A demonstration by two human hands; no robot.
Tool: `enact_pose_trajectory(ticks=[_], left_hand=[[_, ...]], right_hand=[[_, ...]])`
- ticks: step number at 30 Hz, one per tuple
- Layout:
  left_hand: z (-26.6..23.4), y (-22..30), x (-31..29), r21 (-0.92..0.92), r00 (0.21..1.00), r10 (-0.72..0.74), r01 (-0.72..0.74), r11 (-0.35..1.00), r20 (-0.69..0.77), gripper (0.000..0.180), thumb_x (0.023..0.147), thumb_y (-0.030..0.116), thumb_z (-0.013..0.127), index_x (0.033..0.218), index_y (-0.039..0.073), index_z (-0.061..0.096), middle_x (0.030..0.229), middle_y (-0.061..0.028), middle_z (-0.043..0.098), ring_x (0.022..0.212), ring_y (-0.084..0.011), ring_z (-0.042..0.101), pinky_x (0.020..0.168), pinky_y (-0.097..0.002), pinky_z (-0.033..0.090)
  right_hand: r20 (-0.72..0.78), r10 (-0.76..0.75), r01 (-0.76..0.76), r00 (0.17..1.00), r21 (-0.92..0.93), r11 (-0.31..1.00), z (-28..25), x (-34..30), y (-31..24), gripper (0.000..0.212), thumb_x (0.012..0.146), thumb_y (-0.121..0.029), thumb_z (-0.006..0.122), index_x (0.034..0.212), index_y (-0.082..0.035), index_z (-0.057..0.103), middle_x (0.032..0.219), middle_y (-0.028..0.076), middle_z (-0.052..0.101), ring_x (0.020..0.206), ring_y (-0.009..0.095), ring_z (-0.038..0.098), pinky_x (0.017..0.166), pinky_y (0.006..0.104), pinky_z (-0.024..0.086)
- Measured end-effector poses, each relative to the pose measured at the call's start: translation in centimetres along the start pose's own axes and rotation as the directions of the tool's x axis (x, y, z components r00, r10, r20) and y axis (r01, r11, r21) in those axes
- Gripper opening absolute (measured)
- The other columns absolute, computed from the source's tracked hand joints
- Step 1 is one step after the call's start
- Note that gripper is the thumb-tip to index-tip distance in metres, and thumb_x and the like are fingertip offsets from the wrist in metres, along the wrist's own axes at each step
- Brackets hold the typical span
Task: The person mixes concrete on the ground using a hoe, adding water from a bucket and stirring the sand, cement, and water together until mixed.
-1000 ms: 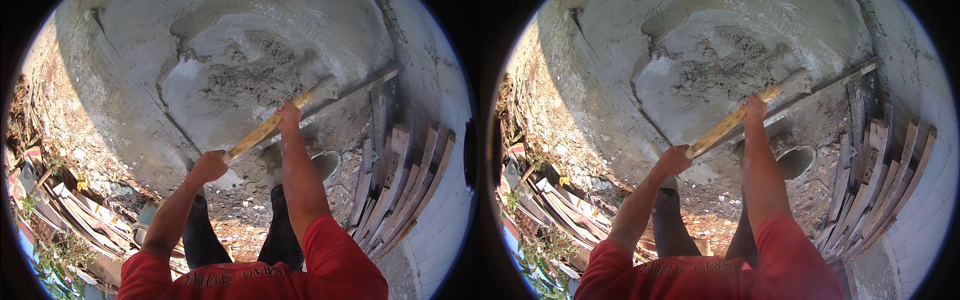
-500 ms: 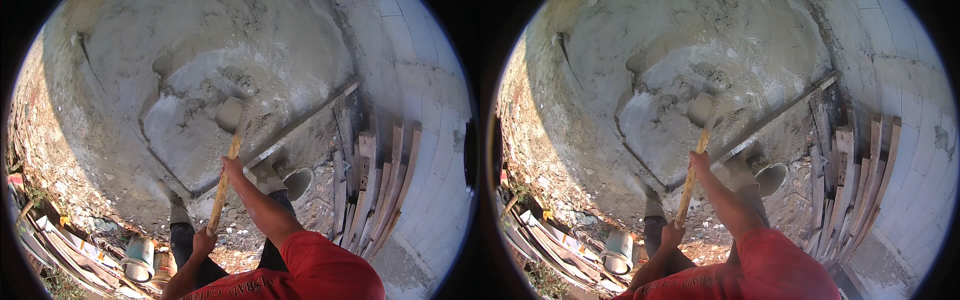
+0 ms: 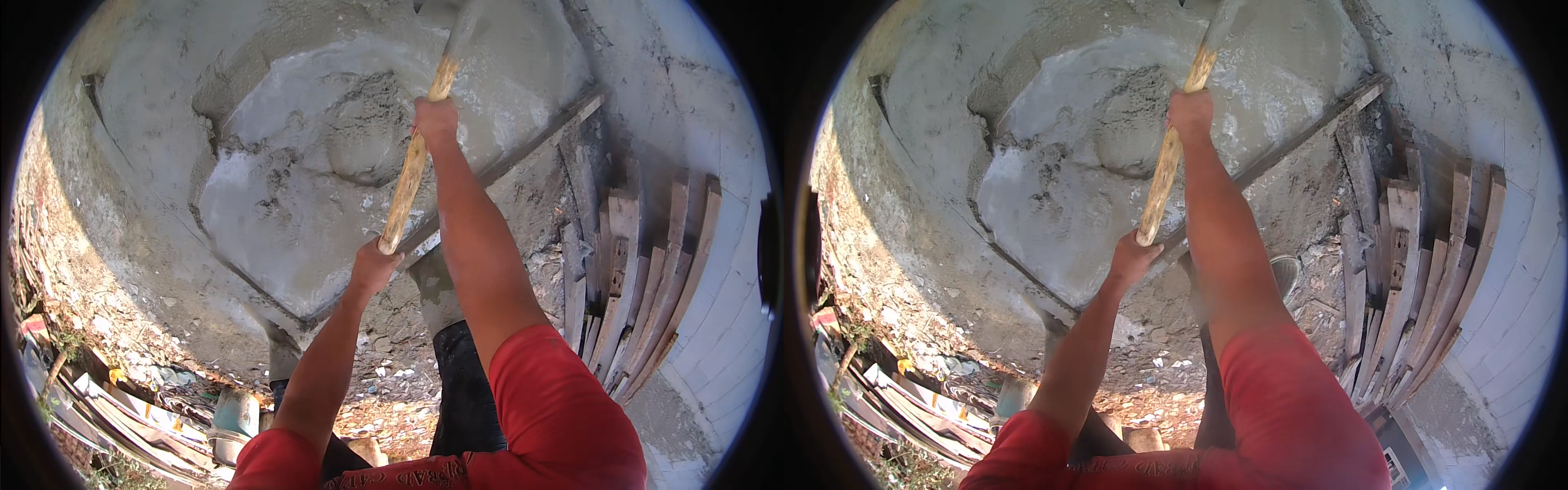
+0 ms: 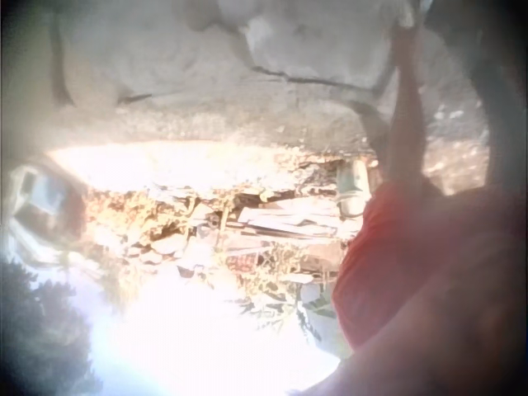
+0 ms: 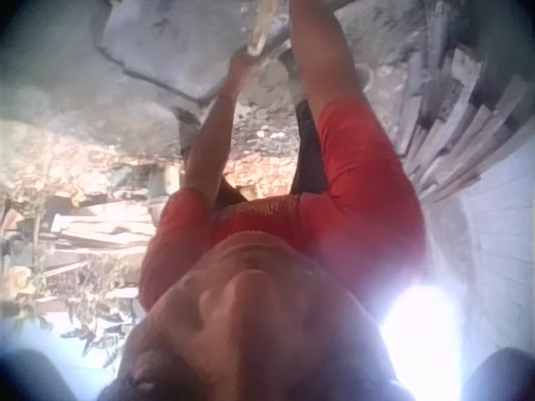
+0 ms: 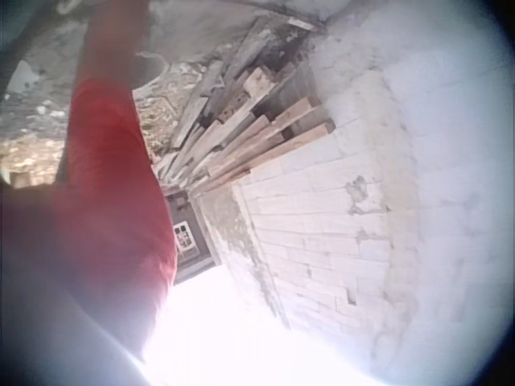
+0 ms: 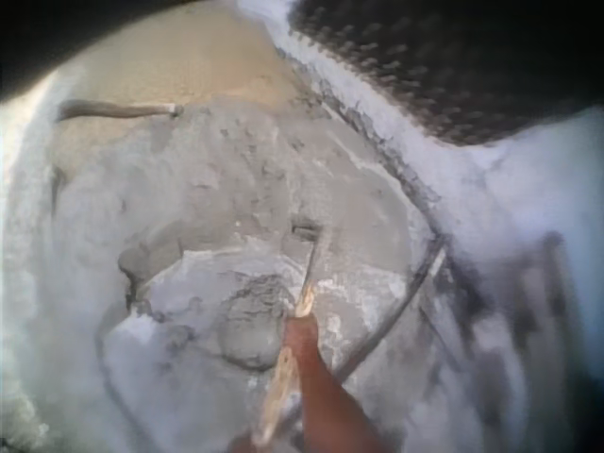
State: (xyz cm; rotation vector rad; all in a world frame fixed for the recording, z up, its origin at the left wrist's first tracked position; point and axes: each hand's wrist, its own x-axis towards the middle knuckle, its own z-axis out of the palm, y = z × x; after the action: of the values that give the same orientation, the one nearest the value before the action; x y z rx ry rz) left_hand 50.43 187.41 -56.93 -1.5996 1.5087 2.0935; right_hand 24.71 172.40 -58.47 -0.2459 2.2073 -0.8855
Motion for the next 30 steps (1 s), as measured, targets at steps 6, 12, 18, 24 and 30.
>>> enact_pose_trajectory(ticks=[6, 12, 18, 24, 30], left_hand=[[-1.5, -8.5, -15.1, 0.203, 0.985, -0.172, 0.169, 0.965, -0.004, 0.045, 0.078, 0.024, 0.076, 0.116, 0.003, 0.067, 0.091, -0.0226, 0.072, 0.086, -0.0383, 0.071, 0.074, -0.0431, 0.054], [1.1, -8.1, -8.4, 0.184, 0.990, 0.141, -0.137, 0.973, -0.010, 0.023, 0.078, 0.020, 0.076, 0.098, 0.010, 0.068, 0.084, -0.0195, 0.069, 0.082, -0.0414, 0.066, 0.069, -0.0461, 0.055], [-2.6, 3.2, 1.5, 0.248, 0.980, -0.011, -0.040, 0.968, 0.201, 0.039, 0.079, 0.022, 0.076, 0.108, -0.001, 0.066, 0.079, -0.0191, 0.069, 0.070, -0.0317, 0.067, 0.067, -0.0397, 0.051], [-7.4, -8.2, -19.2, 0.250, 0.959, -0.277, 0.254, 0.934, 0.060, 0.042, 0.078, 0.023, 0.078, 0.112, 0.000, 0.068, 0.086, -0.0164, 0.071, 0.081, -0.0213, 0.070, 0.076, -0.0364, 0.053], [-3.0, -10.4, -15.5, 0.414, 0.993, -0.035, -0.015, 0.910, 0.112, 0.032, 0.078, 0.020, 0.076, 0.106, 0.008, 0.068, 0.087, -0.0205, 0.070, 0.086, -0.0392, 0.069, 0.074, -0.0450, 0.055]], right_hand=[[0.096, 0.262, -0.279, 0.960, 0.330, 0.902, 1.2, -15.6, 6.3, 0.029, 0.084, -0.012, 0.066, 0.103, 0.002, 0.048, 0.063, 0.007, 0.054, 0.042, 0.017, 0.052, 0.038, 0.0330, 0.044], [-0.123, 0.026, 0.037, 0.992, 0.481, 0.876, -5.4, -18.6, 1.4, 0.030, 0.091, -0.009, 0.065, 0.111, 0.001, 0.044, 0.068, 0.005, 0.053, 0.045, 0.012, 0.050, 0.041, 0.0290, 0.043], [-0.117, 0.112, -0.070, 0.987, 0.315, 0.946, -5.4, 0.9, 3.4, 0.023, 0.084, -0.015, 0.065, 0.087, 0.004, 0.053, 0.062, 0.011, 0.055, 0.046, 0.021, 0.054, 0.043, 0.0354, 0.047], [0.058, 0.344, -0.333, 0.937, 0.447, 0.830, 2.5, -20.7, 7.4, 0.023, 0.086, -0.011, 0.069, 0.094, -0.002, 0.049, 0.064, 0.004, 0.050, 0.044, 0.014, 0.049, 0.040, 0.0327, 0.045], [-0.148, 0.211, -0.081, 0.966, 0.605, 0.792, -5.6, -25.5, 5.2, 0.021, 0.092, -0.006, 0.065, 0.103, -0.004, 0.047, 0.067, 0.002, 0.047, 0.047, 0.012, 0.047, 0.045, 0.0306, 0.045]])
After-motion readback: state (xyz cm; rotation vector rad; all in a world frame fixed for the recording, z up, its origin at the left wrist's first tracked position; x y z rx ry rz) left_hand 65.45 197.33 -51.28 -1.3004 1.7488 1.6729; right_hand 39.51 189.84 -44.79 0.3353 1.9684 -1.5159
